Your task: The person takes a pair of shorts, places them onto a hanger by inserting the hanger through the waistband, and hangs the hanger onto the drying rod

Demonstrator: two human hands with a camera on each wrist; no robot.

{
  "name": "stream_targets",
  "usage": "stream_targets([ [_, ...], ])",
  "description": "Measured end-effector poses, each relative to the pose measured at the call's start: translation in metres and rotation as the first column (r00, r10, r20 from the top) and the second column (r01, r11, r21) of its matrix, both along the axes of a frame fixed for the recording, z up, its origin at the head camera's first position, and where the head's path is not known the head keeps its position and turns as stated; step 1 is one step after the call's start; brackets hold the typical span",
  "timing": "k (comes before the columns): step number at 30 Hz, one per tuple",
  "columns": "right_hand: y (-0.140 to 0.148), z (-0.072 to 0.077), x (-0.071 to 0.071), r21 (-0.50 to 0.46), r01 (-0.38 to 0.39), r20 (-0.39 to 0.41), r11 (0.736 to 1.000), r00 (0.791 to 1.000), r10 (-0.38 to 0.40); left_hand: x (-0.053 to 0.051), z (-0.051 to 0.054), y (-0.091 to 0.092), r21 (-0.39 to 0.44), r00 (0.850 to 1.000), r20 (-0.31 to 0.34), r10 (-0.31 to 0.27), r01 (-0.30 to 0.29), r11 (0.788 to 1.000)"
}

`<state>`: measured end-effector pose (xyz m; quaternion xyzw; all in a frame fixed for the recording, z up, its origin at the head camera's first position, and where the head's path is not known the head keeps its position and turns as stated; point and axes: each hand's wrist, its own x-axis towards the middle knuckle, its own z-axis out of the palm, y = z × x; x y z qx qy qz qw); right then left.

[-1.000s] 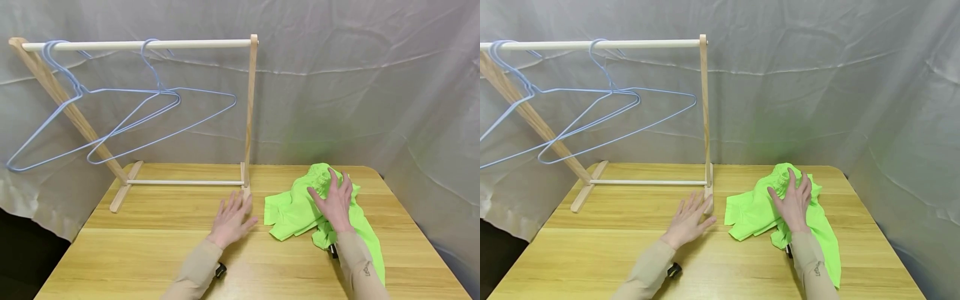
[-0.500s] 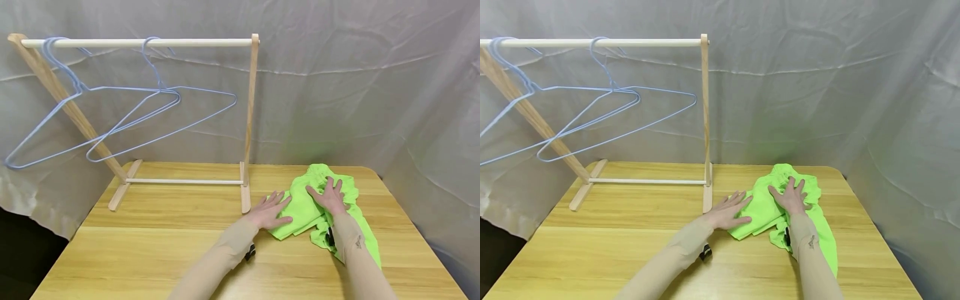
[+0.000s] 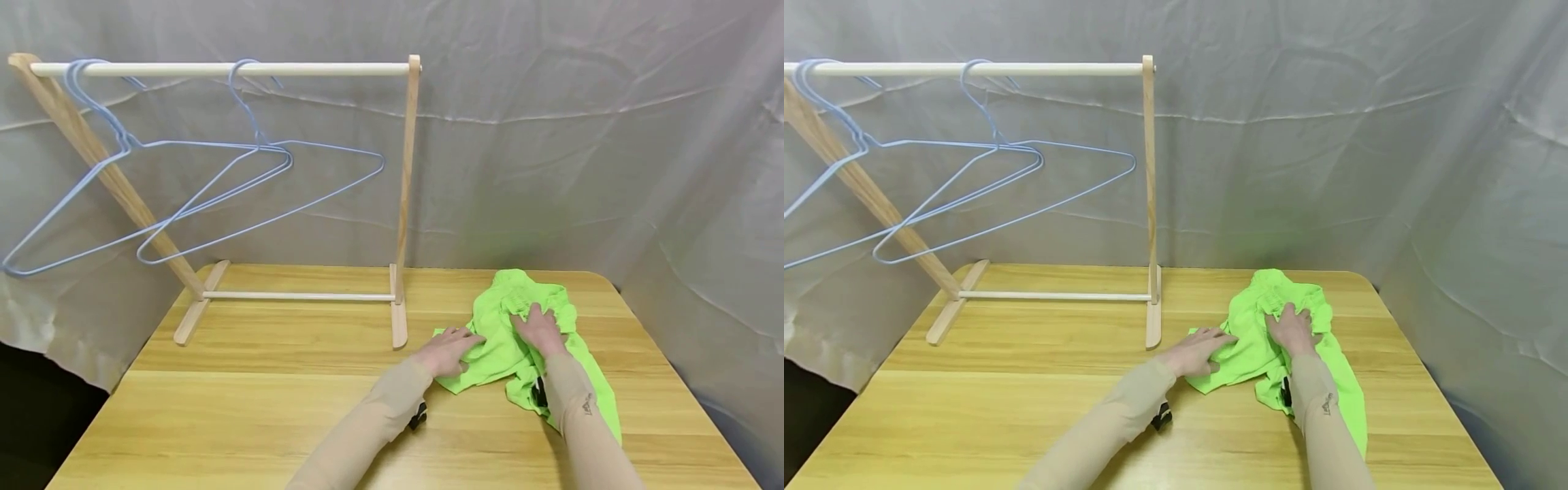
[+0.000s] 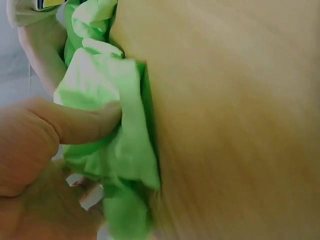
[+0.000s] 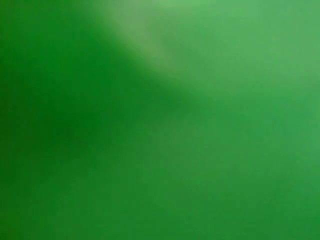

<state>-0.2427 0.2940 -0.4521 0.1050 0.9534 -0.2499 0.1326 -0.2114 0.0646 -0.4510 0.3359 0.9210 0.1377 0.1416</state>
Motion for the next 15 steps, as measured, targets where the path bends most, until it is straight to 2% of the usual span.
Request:
stream_targets([
  [6, 0.001, 0.002, 0.006, 0.008, -0.062, -0.024, 0.998, 0.998, 0.062, 0.003, -0.003, -0.003, 0.079, 1.000, 0.004, 0.007, -0.007, 0.997],
  [11, -0.001, 0.003, 0.013, -0.005, -0.066, -0.057, 0.998, 0.996, 0.066, 0.004, -0.006, -0.006, 0.105, 1.000, -0.005, 0.021, -0.021, 0.994],
  [15, -0.004, 0.002, 0.018, -0.027, -0.059, -0.095, 0.998, 0.994, 0.056, 0.006, -0.006, -0.010, 0.141, 0.996, 0.056, 0.063, -0.070, 0.988],
])
